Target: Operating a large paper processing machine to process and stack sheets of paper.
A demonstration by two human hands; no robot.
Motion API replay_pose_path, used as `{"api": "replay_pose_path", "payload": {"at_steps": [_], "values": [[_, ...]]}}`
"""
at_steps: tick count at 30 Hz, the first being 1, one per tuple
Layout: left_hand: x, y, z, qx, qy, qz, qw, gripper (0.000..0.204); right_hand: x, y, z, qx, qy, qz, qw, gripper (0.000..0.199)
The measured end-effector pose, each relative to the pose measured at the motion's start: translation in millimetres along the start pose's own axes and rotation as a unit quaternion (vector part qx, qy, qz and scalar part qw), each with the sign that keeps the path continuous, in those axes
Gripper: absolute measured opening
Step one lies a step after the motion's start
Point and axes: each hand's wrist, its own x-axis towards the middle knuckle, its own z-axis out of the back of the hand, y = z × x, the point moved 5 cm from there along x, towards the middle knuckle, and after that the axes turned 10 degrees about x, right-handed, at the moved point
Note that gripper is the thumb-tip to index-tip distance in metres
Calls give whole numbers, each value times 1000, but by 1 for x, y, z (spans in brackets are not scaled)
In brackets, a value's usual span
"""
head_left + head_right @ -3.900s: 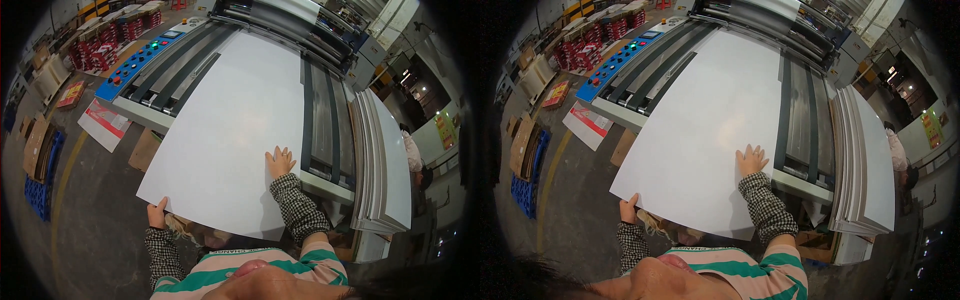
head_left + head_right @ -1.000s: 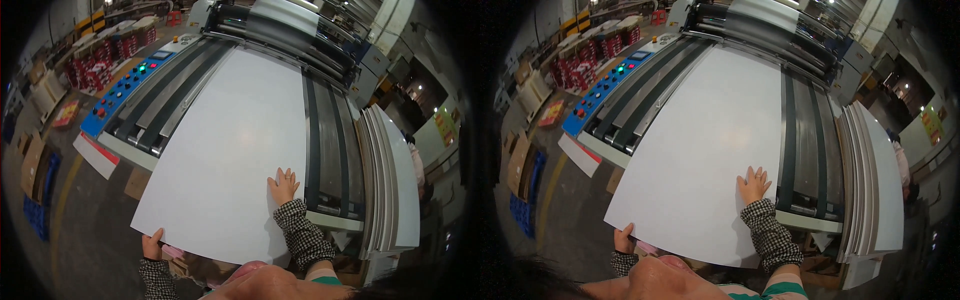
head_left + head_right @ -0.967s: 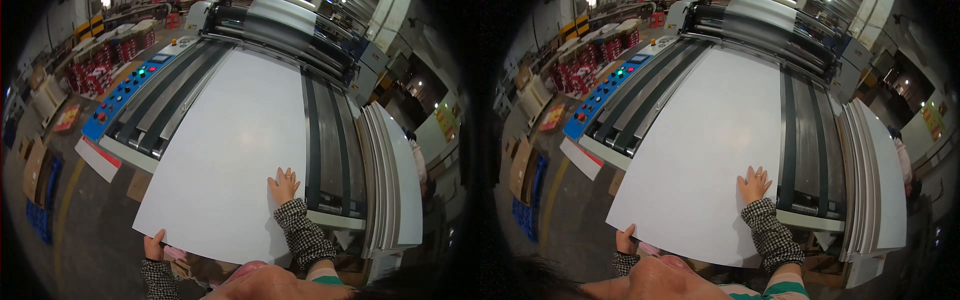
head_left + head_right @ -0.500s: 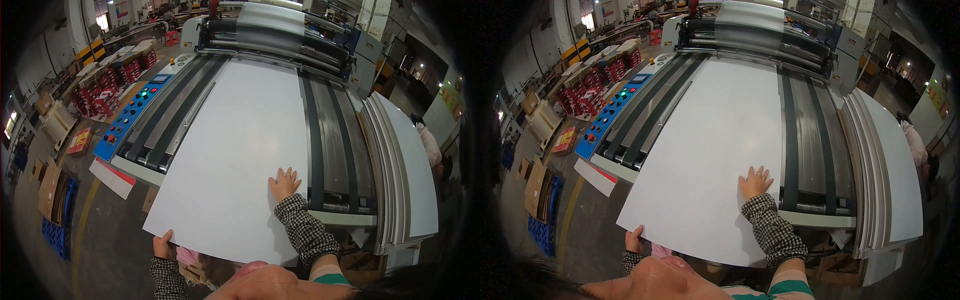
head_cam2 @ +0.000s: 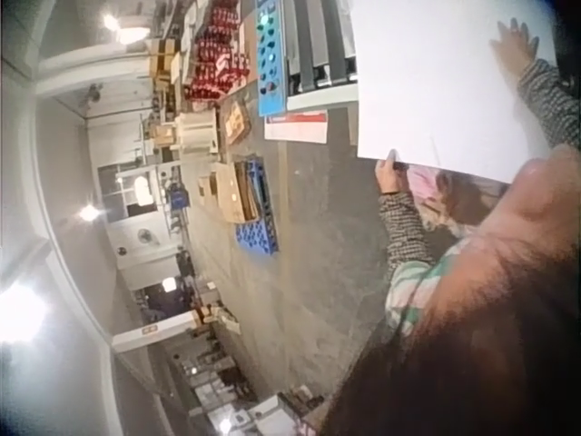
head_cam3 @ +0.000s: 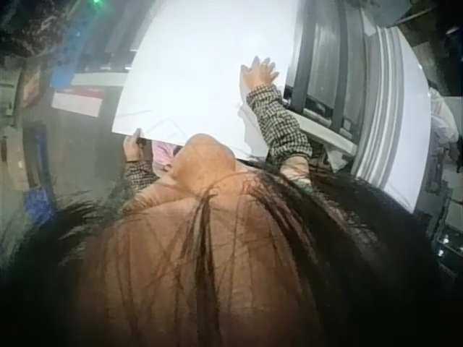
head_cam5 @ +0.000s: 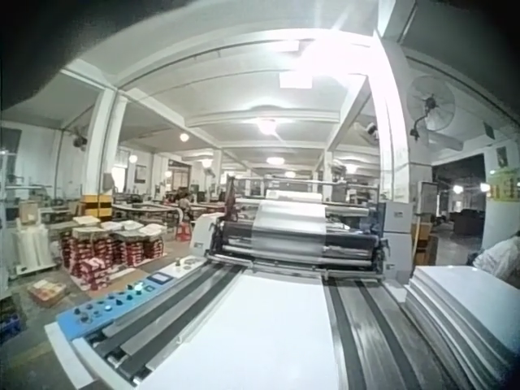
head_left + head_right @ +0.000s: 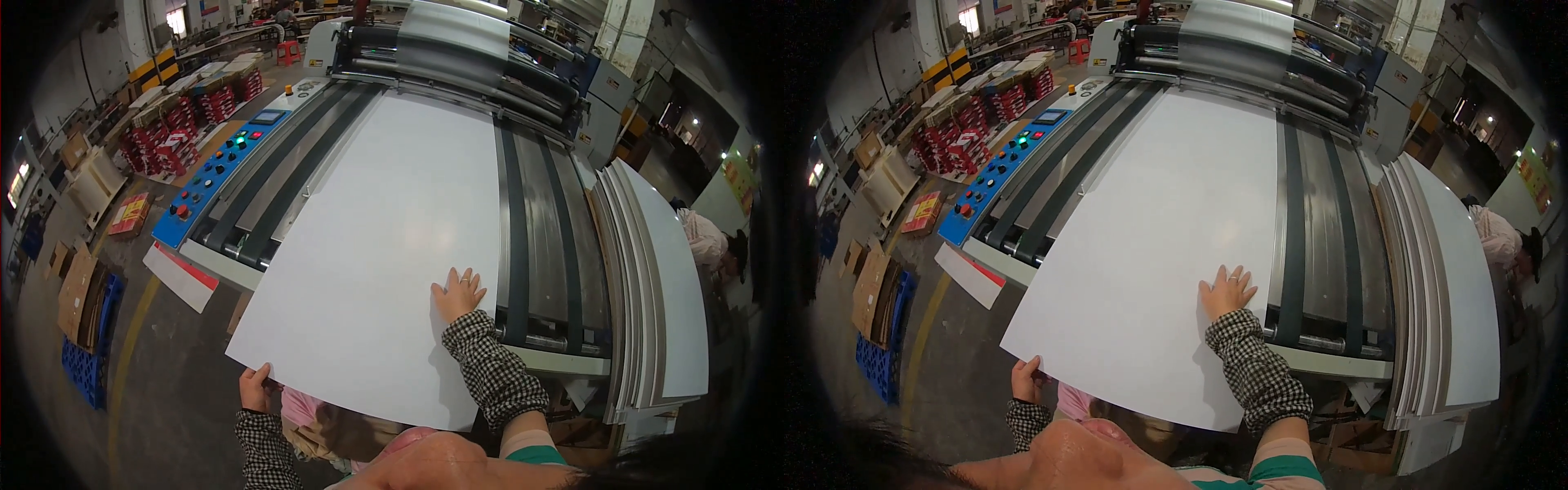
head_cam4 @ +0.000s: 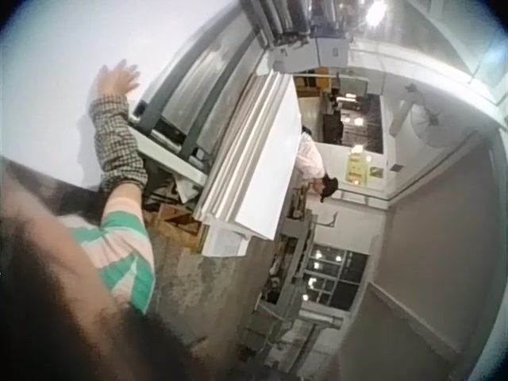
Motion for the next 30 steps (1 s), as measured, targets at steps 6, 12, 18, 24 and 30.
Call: {"api": "replay_pose_path", "payload": {"at_steps": [6, 12, 18, 24, 30], "values": [[3, 6, 2, -17, -4, 1, 1000, 16, 0, 1, 0, 0, 7, -1, 1000, 62], [6, 3, -1, -27, 11, -5, 1000, 14, 3, 1, 0, -1, 10, -5, 1000, 62], [9, 7, -3, -38, 18, 14, 999, 15, 8, 4, 5, -4, 22, -9, 1000, 63], [7, 6, -2, -32, 14, 14, 999, 14, 13, 3, 7, 3, 14, 10, 1000, 62], [6, 16, -5, -36, 64, 28, 997, 15, 21, -1, 6, 50, -13, 37, 998, 59]]}}
